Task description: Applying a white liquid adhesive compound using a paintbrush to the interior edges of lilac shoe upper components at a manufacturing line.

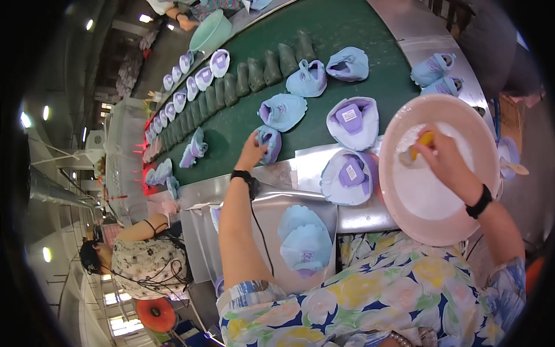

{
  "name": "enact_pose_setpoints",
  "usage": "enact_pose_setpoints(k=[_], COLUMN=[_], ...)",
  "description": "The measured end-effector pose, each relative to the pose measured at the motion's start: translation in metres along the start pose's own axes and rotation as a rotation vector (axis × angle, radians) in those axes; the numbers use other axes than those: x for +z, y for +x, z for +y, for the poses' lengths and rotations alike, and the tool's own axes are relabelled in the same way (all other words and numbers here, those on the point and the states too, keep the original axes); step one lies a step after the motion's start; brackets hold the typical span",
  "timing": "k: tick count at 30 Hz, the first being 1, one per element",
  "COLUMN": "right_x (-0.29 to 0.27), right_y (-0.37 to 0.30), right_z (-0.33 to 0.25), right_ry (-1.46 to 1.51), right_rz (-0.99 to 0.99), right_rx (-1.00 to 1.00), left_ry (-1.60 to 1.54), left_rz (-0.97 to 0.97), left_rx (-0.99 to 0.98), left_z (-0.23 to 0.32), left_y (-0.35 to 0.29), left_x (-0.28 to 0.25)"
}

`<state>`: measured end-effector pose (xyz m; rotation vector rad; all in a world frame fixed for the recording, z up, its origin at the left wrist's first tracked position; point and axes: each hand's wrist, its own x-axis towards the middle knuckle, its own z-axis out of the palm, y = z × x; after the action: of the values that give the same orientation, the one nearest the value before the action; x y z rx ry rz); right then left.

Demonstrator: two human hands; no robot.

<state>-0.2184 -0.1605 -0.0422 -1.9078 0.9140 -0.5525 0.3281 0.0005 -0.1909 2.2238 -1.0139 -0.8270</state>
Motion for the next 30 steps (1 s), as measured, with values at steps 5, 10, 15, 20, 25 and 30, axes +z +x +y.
enact_pose_setpoints(k=[5, 10, 15, 20, 25, 30], right_x=[-0.006, -0.046, -0.073, -0.125, -0.137, -0.124], right_y=[-0.031, -0.05, -0.048, -0.048, -0.039, -0.044], right_z=[-0.014, 0.003, 0.012, -0.009, -0.039, -0.025], right_ry=[-0.214, -0.253, -0.289, -0.117, 0.114, 0.136], right_rz=[-0.375, -0.236, -0.224, 0.161, 0.191, 0.413], right_rx=[-0.099, -0.137, -0.116, -0.342, -0.328, -0.269], left_ry=[0.52, -0.833, -1.009, -0.04, -0.546, -0.883], left_rz=[0.425, 0.056, -0.193, -0.214, -0.421, -0.385], left_rx=[0.24, 0.112, 0.027, 0.8, 0.575, 0.315], left_z=[0.062, 0.153, 0.224, 0.242, 0.299, 0.326], left_y=[-0.03, -0.084, -0.121, -0.121, -0.141, -0.178], left_x=[0.028, 0.004, 0.052, 0.095, 0.14, 0.167])
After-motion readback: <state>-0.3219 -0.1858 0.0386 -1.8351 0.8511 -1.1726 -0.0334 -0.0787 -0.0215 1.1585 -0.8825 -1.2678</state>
